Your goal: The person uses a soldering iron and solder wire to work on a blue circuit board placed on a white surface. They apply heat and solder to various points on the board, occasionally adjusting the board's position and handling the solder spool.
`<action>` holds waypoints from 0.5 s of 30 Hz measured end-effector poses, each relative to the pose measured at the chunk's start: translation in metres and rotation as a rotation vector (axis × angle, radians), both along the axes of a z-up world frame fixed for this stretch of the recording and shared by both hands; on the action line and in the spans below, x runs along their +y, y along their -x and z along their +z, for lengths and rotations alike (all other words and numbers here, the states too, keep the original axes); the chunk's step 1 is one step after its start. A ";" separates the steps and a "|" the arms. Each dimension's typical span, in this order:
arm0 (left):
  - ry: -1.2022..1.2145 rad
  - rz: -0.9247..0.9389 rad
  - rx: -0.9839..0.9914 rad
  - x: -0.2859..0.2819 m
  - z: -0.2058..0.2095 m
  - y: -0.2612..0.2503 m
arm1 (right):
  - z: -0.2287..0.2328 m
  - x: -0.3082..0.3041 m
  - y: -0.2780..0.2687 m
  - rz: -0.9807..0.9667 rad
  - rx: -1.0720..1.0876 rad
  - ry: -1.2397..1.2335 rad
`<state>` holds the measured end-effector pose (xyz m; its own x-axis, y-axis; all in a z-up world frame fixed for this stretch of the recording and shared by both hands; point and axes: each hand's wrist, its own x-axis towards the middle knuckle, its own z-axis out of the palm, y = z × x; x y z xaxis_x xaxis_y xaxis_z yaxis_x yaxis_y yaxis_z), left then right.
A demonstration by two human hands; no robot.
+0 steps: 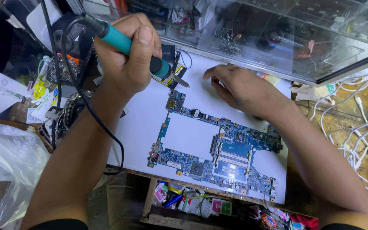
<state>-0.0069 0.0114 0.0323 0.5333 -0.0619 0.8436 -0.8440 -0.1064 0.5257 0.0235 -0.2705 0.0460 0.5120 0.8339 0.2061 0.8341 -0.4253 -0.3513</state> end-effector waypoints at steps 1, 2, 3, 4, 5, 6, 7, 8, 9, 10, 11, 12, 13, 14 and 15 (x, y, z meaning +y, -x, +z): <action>0.009 -0.006 -0.005 0.000 0.001 0.000 | 0.001 0.001 0.003 0.029 -0.014 -0.026; 0.009 -0.005 -0.006 0.001 0.002 0.002 | 0.001 0.001 0.004 0.006 0.001 -0.004; 0.010 -0.004 -0.007 0.001 0.003 0.003 | 0.001 0.000 0.006 -0.016 0.016 0.017; 0.002 0.001 -0.005 0.003 0.005 0.005 | 0.001 0.000 0.006 -0.040 0.031 0.039; -0.013 0.010 -0.009 0.004 0.007 0.006 | 0.000 0.000 0.006 -0.048 0.028 0.034; -0.028 0.017 -0.014 0.004 0.009 0.008 | 0.000 -0.001 0.005 -0.057 0.024 0.028; -0.050 0.029 -0.023 0.004 0.011 0.010 | 0.000 -0.001 0.005 -0.066 0.019 0.022; -0.061 0.032 -0.029 0.004 0.013 0.010 | -0.001 -0.002 0.005 -0.071 0.014 0.011; -0.073 0.034 -0.035 0.004 0.014 0.010 | -0.001 -0.001 0.005 -0.076 0.008 0.000; -0.073 0.032 -0.030 0.005 0.013 0.012 | -0.003 -0.001 0.006 -0.078 0.007 -0.008; -0.059 0.018 -0.028 0.004 0.011 0.014 | -0.003 -0.001 0.006 -0.076 0.025 -0.012; -0.044 0.004 -0.024 0.003 0.008 0.015 | -0.004 0.000 0.006 -0.074 0.045 -0.015; -0.014 -0.022 -0.025 0.002 0.005 0.015 | -0.005 0.000 0.006 -0.073 0.066 -0.018; 0.000 -0.032 -0.027 0.002 0.003 0.014 | -0.005 0.001 0.006 -0.065 0.060 -0.028; 0.013 -0.043 -0.029 0.002 0.001 0.012 | -0.004 0.001 0.006 -0.058 0.054 -0.038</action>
